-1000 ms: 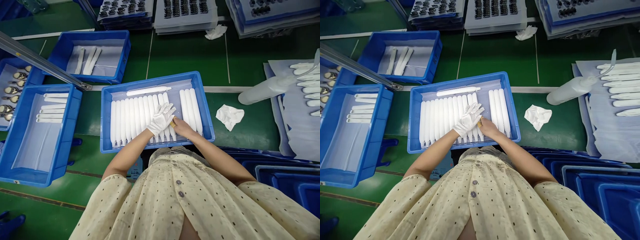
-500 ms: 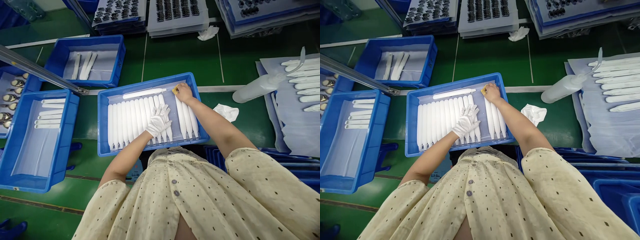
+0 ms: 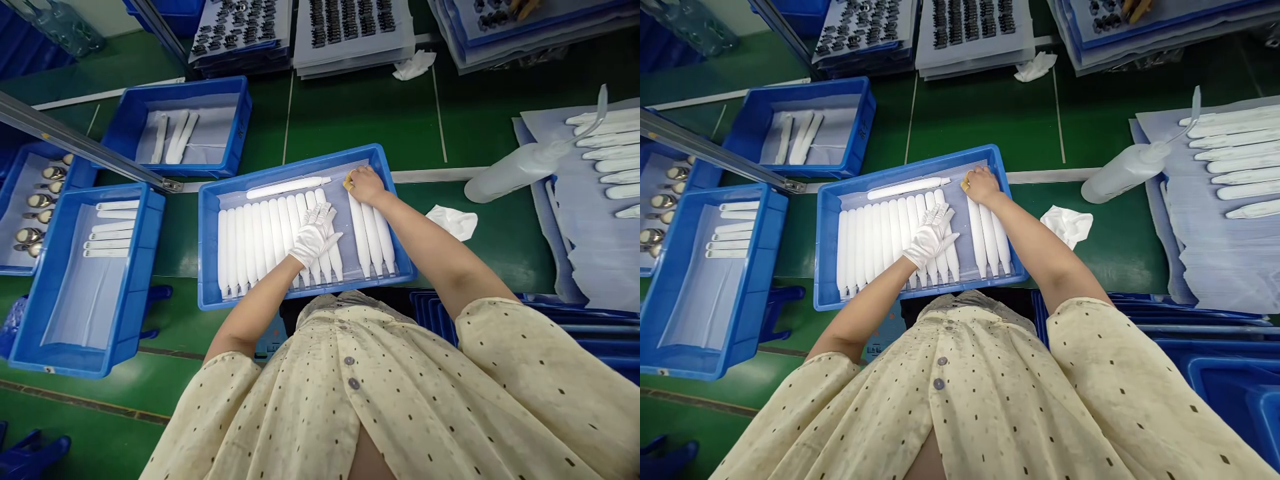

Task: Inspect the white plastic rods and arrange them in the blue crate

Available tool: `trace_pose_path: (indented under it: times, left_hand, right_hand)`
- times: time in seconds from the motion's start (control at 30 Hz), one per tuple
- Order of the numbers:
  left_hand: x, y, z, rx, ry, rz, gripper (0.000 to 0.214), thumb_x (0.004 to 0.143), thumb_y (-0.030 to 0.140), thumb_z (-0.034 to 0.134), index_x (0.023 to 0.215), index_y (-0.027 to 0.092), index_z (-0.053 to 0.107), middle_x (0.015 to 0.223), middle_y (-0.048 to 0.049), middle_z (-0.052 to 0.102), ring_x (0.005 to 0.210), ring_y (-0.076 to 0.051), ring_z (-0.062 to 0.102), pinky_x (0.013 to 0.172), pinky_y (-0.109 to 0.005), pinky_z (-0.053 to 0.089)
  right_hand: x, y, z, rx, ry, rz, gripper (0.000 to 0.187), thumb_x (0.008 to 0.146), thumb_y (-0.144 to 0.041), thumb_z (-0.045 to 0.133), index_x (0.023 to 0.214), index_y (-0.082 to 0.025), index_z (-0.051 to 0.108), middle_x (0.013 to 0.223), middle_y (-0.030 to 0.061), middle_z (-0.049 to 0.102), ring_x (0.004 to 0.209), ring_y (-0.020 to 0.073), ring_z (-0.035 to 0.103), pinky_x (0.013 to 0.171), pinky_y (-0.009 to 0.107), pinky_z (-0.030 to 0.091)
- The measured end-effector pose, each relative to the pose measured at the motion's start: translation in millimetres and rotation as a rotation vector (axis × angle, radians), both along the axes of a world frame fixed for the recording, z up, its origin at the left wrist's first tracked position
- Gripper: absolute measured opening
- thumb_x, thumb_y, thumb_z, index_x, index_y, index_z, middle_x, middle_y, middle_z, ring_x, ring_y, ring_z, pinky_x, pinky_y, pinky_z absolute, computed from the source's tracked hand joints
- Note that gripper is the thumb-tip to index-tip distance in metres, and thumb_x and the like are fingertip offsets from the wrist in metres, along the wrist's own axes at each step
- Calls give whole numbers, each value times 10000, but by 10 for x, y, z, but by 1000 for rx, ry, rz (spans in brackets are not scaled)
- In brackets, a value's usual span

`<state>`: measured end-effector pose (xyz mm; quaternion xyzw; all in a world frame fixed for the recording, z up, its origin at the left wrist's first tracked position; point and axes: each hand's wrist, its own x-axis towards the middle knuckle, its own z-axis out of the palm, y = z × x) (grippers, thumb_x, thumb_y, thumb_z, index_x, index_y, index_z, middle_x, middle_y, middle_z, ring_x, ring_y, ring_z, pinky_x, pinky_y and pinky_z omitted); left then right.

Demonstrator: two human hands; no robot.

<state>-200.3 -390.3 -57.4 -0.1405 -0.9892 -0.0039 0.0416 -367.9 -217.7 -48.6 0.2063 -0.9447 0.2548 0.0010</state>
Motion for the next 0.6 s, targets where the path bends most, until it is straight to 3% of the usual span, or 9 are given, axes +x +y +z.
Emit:
trace_pose_path:
  times: [0.13,0.33,0.4,0.47,0.53,0.6]
  left_hand:
    - [-150,-98,30,33,42,31,714,1054,484,526,1642,91,430,1722,-182,355,1615,-338,329,1356,-520,203]
    - [-579,-97,173,1,9,109,792,979,487,660,1626,77,455,1719,-185,361,1601,-395,328,1350,-590,185]
    - [-562,7,137,1,2,105,744,984,424,651,1600,45,478,1711,-207,367,1615,-405,293,1352,-609,151]
    - [-434,113,51,17,-19,-2,648,1016,379,588,1571,53,516,1677,-196,434,1621,-386,292,1361,-607,108]
    - [-270,171,-40,71,-37,-129,610,1048,384,519,1572,70,517,1645,-176,489,1603,-344,349,1375,-561,97]
    - [-156,167,-91,180,-20,-157,633,1068,422,461,1592,68,482,1652,-179,479,1581,-309,401,1383,-506,122]
  right_hand:
    - [-92,-80,-65,-41,-12,-59,365,1012,-301,495,1198,-67,704,1379,232,625,1356,418,505,1141,572,433]
    - [-131,-44,-92,-74,-4,-52,345,997,-280,494,1163,-71,712,1317,233,651,1262,391,556,1120,518,447]
    - [-103,-38,-95,-64,1,-52,345,1002,-285,491,1170,-72,704,1329,237,643,1273,383,551,1120,503,446]
    - [-87,-43,-90,-53,7,-51,367,1019,-300,472,1186,-63,696,1331,243,642,1283,383,550,1128,500,439]
    - [-90,-45,-71,-45,7,-53,403,1045,-309,433,1204,-44,692,1333,254,646,1285,389,557,1137,508,432]
    - [-97,-31,-27,-47,6,-58,435,1069,-305,384,1214,-31,690,1333,259,651,1276,390,570,1141,515,431]
